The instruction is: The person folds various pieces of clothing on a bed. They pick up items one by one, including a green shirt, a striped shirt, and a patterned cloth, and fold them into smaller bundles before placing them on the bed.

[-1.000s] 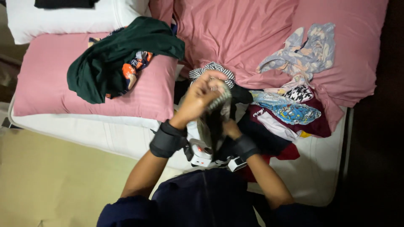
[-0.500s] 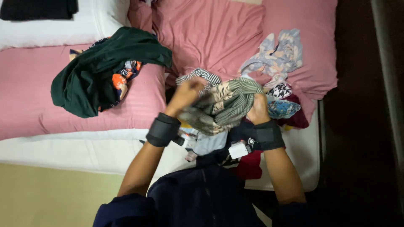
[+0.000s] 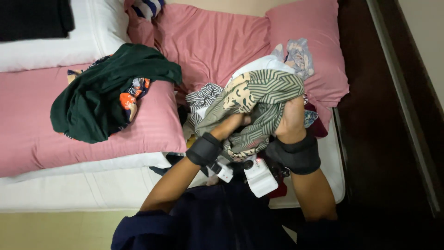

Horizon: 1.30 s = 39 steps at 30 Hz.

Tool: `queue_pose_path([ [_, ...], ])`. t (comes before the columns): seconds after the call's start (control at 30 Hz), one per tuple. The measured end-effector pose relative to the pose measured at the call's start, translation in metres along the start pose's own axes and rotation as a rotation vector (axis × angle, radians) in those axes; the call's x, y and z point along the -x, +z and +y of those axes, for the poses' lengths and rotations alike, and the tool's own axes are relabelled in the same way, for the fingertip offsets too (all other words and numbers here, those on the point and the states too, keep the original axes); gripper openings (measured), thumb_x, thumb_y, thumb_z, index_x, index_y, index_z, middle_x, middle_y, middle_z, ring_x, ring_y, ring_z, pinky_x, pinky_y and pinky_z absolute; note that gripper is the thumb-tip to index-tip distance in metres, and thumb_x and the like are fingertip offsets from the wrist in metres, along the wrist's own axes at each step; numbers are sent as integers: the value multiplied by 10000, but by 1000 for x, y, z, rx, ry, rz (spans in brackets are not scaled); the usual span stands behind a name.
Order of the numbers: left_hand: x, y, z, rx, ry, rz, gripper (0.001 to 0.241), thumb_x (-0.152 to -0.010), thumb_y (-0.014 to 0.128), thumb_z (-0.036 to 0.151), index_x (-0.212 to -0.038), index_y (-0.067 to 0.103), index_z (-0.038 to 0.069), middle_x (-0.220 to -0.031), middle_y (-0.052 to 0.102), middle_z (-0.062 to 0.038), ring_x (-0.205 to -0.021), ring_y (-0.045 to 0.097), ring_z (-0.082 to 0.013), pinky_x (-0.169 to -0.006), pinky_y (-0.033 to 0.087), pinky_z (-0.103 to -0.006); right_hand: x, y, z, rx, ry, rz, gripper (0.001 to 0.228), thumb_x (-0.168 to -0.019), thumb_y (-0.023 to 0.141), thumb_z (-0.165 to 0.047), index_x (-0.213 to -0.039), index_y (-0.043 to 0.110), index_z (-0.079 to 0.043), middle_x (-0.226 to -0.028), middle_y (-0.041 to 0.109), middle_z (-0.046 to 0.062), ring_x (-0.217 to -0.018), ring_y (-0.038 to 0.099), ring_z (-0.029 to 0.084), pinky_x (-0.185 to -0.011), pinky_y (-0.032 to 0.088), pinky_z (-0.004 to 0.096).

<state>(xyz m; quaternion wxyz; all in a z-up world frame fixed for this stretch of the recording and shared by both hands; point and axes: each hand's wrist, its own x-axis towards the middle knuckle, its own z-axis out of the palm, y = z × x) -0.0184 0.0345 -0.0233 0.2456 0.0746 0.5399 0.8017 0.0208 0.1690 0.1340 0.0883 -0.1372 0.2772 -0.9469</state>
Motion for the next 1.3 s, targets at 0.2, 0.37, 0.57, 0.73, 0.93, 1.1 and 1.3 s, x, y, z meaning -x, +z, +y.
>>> queue_pose_path([
  [0.2,5,-97,-12,-1715,1091,375,334,-952,635,339,-1271,610,243,-1177,689,-27,-1094,670,-236,-1022,543,-428,10,-31,47,158,-6,79,378,-1102,473,-239,-1341,587,31,-1271,689,141,-1145,664,257,-1056,525,410],
  [0.37,33,-92,-35,-1652,1075,405,343,-976,601,386,-1267,635,206,-1203,691,-63,-1059,685,-267,-958,553,-433,19,-85,103,1108,-192,-113,725,-887,689,-101,-1500,307,-28,-1419,511,164,-1273,538,305,-1076,447,386],
  [0.57,36,-103,-100,-1557,1053,425,411,-1013,551,456,-1260,671,150,-1243,692,-117,-1008,709,-313,-861,569,-439,15,-202,142,1585,-245,-263,586,-926,691,-118,-1465,508,19,-1475,554,254,-1373,544,405,-1141,428,423],
  [0.73,44,-108,-110,-1349,739,398,424,-999,558,452,-1255,694,142,-1241,724,-92,-1030,730,-271,-879,580,-389,18,-174,131,1457,15,-260,419,-963,638,-119,-1347,573,36,-1308,661,215,-1255,616,326,-1031,472,374],
  [0.93,28,-147,-170,-747,302,282,445,-1046,501,384,-1331,658,81,-1360,706,-77,-1212,656,-221,-1059,507,-318,8,-132,95,877,311,45,335,-1029,506,-110,-1296,673,3,-1230,718,73,-1097,653,164,-969,511,307],
  [1.1,10,-146,-176,-796,247,318,464,-1034,491,351,-1374,624,64,-1432,636,-82,-1271,599,-207,-1086,465,-312,6,-140,80,392,499,-25,329,-1040,470,-112,-1269,664,23,-1213,715,110,-1075,674,194,-955,538,355],
  [1.3,40,-112,-130,-778,83,291,447,-1021,473,282,-1361,631,39,-1396,652,-96,-1240,621,-200,-1052,474,-317,-7,-167,50,569,336,-34,332,-1018,555,-133,-1269,661,56,-1200,725,131,-1068,684,234,-931,549,376],
])
